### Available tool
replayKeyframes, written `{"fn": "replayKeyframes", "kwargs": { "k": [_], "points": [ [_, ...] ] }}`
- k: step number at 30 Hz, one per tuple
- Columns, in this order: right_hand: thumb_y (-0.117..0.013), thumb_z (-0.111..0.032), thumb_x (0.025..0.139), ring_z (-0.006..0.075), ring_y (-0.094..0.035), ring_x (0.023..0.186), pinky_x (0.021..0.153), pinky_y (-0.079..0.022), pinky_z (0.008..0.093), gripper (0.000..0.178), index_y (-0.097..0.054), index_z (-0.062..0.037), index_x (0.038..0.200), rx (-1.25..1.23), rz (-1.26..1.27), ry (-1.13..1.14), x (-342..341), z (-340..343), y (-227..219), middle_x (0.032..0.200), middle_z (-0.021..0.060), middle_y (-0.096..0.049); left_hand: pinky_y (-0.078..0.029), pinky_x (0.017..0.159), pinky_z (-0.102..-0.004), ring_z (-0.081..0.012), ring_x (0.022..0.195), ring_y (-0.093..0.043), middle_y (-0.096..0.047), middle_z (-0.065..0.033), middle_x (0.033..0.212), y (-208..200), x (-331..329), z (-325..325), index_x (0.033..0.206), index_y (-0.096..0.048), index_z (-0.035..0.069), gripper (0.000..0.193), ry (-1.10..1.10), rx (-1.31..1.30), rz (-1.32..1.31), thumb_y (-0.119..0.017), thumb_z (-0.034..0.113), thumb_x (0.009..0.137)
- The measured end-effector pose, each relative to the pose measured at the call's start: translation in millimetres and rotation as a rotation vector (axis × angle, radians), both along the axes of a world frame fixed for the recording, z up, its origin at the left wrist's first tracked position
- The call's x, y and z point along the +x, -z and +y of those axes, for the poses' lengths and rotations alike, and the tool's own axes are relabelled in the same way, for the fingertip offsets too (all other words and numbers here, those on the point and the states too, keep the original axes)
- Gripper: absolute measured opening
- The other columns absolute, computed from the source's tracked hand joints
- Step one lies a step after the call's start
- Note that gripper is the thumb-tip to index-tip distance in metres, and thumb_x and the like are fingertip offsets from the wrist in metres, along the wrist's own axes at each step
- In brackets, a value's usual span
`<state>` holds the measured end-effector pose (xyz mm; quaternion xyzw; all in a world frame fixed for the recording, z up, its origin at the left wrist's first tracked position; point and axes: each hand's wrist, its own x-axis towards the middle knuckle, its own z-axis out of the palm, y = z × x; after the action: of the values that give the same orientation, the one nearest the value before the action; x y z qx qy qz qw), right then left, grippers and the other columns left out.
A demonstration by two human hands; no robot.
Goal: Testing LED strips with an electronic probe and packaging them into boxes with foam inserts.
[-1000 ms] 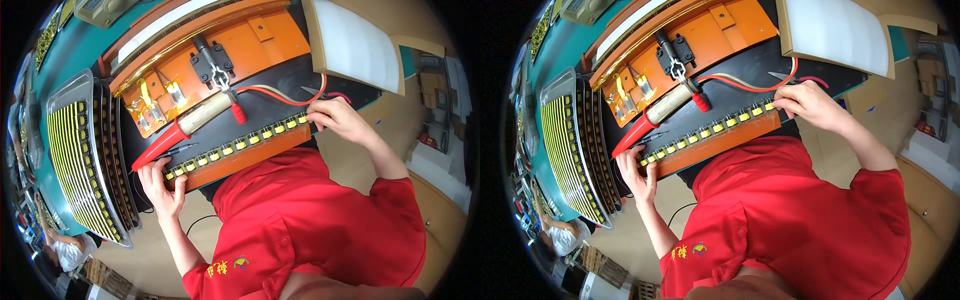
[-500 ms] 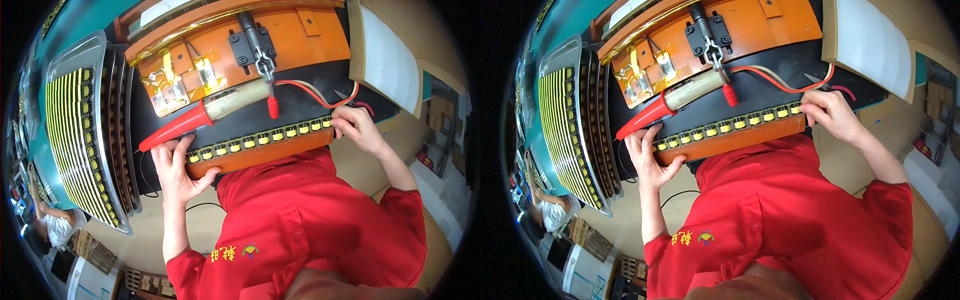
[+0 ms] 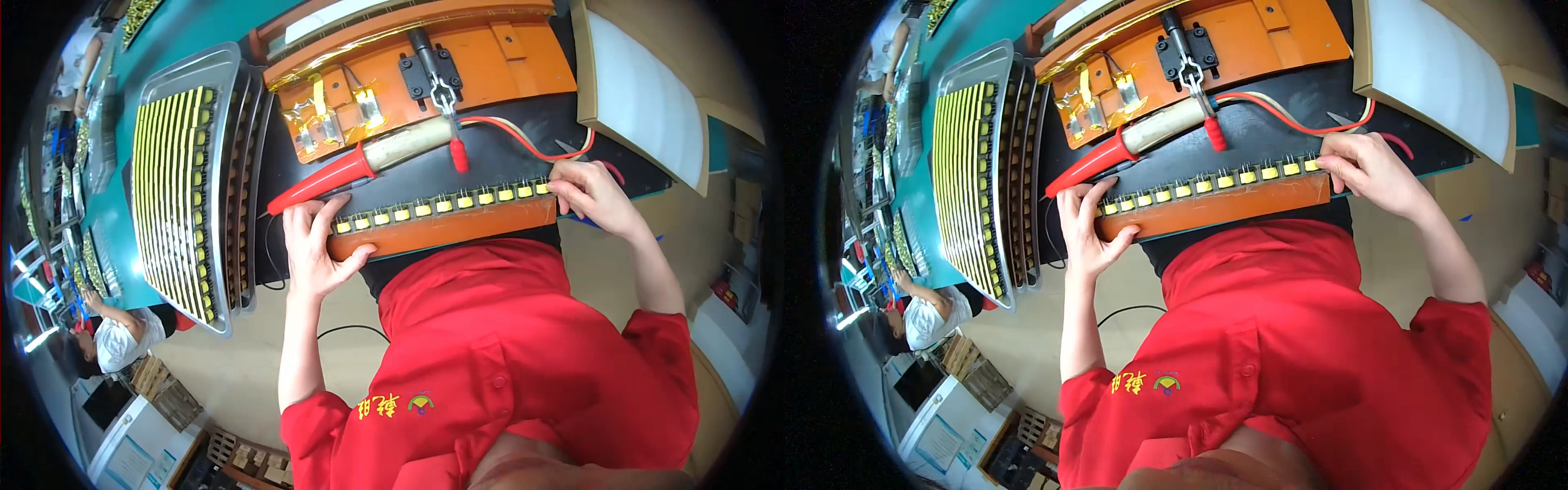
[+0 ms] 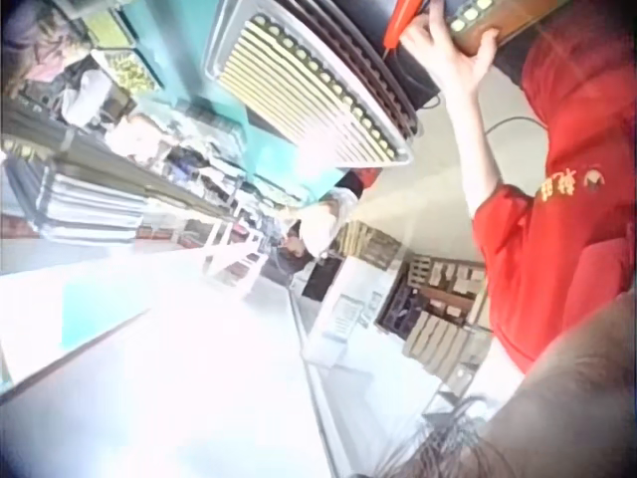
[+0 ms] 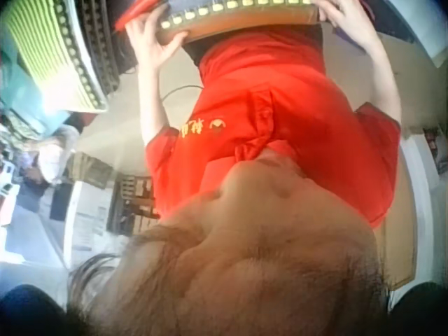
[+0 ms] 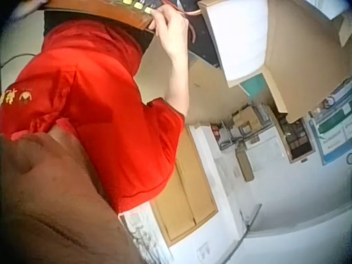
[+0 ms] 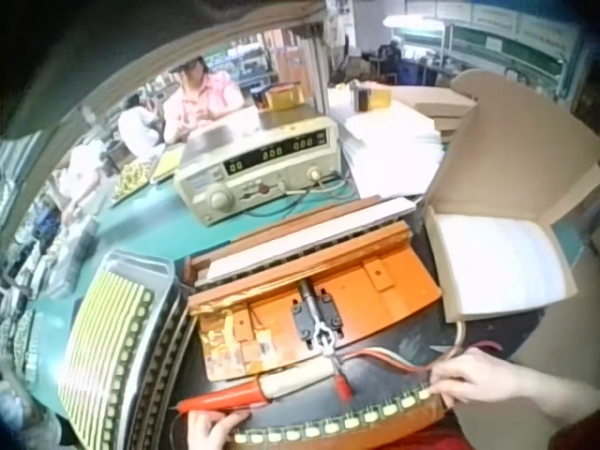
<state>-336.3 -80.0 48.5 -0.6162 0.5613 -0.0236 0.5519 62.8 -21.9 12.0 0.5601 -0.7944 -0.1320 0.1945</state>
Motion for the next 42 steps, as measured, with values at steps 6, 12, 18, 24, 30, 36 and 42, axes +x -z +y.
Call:
{"fn": "replayKeyframes", "kwargs": {
  "k": [6,12,18,24,30,36,42],
  "points": [
    [-0.066,-0.012,0.087,0.0168,-0.053,0.062,0.057,-0.042,0.0295,0.02,-0.056,-0.0008,0.1,-0.553,0.032,0.041,1,50,15,0.074,0.008,-0.051,-0.036,0.103,-0.0425,-0.0318,0.122,-0.043,-0.044,-0.0154,0.131,8,-1,34,0.138,-0.046,0.004,0.054,-0.319,-0.203,0.103,-0.062,0.03,0.093],
    [-0.084,-0.014,0.067,0.0251,-0.054,0.073,0.061,-0.045,0.035,0.056,-0.055,-0.0035,0.113,-0.98,0.138,0.019,5,73,39,0.086,0.0101,-0.054,-0.037,0.102,-0.0405,-0.0309,0.118,-0.046,-0.048,-0.0164,0.128,15,-11,73,0.141,-0.037,0.0,0.068,-0.487,-0.058,0.202,-0.072,0.01,0.084],
    [-0.081,-0.011,0.069,0.0282,-0.058,0.079,0.064,-0.049,0.0379,0.052,-0.055,-0.0009,0.113,-0.89,0.073,-0.114,-8,59,29,0.092,0.0125,-0.058,-0.036,0.105,-0.0373,-0.0262,0.12,-0.049,-0.05,-0.0143,0.13,4,-15,78,0.143,-0.037,0.003,0.073,-0.486,-0.031,0.278,-0.075,0.005,0.08],
    [-0.073,-0.01,0.077,0.033,-0.06,0.08,0.068,-0.049,0.0395,0.036,-0.06,-0.0005,0.109,-0.961,0.146,-0.139,-12,46,-4,0.089,0.0137,-0.062,-0.043,0.099,-0.0359,-0.0254,0.114,-0.054,-0.056,-0.0126,0.124,-8,-18,66,0.126,-0.054,0.002,0.042,-0.486,-0.049,0.253,-0.067,0.003,0.085],
    [-0.073,0.001,0.068,0.0295,-0.062,0.077,0.066,-0.05,0.0381,0.034,-0.065,-0.0031,0.1,-1.107,0.08,-0.15,-5,29,4,0.086,0.011,-0.065,-0.049,0.083,-0.0327,-0.0242,0.092,-0.06,-0.061,-0.0093,0.098,-21,-12,49,0.101,-0.064,0.002,0.022,-0.505,-0.153,0.242,-0.065,-0.008,0.083],
    [-0.068,0.007,0.07,0.0269,-0.062,0.069,0.062,-0.049,0.0334,0.028,-0.068,-0.0028,0.096,-1.047,-0.025,-0.047,-8,3,-57,0.082,0.0119,-0.068,-0.05,0.08,-0.0304,-0.0204,0.089,-0.059,-0.063,-0.0081,0.095,-85,-9,48,0.095,-0.066,0.001,0.023,-0.478,-0.354,0.301,-0.068,-0.011,0.076],
    [-0.062,0.006,0.081,0.0228,-0.064,0.074,0.062,-0.049,0.0317,0.024,-0.07,-0.0037,0.101,-1.19,0.058,0.107,-6,-73,-75,0.086,0.0115,-0.069,-0.049,0.078,-0.0316,-0.0236,0.089,-0.061,-0.062,-0.0107,0.095,-106,-17,-42,0.1,-0.065,0.004,0.024,-0.383,-0.469,0.222,-0.064,-0.01,0.081]
  ]
}}
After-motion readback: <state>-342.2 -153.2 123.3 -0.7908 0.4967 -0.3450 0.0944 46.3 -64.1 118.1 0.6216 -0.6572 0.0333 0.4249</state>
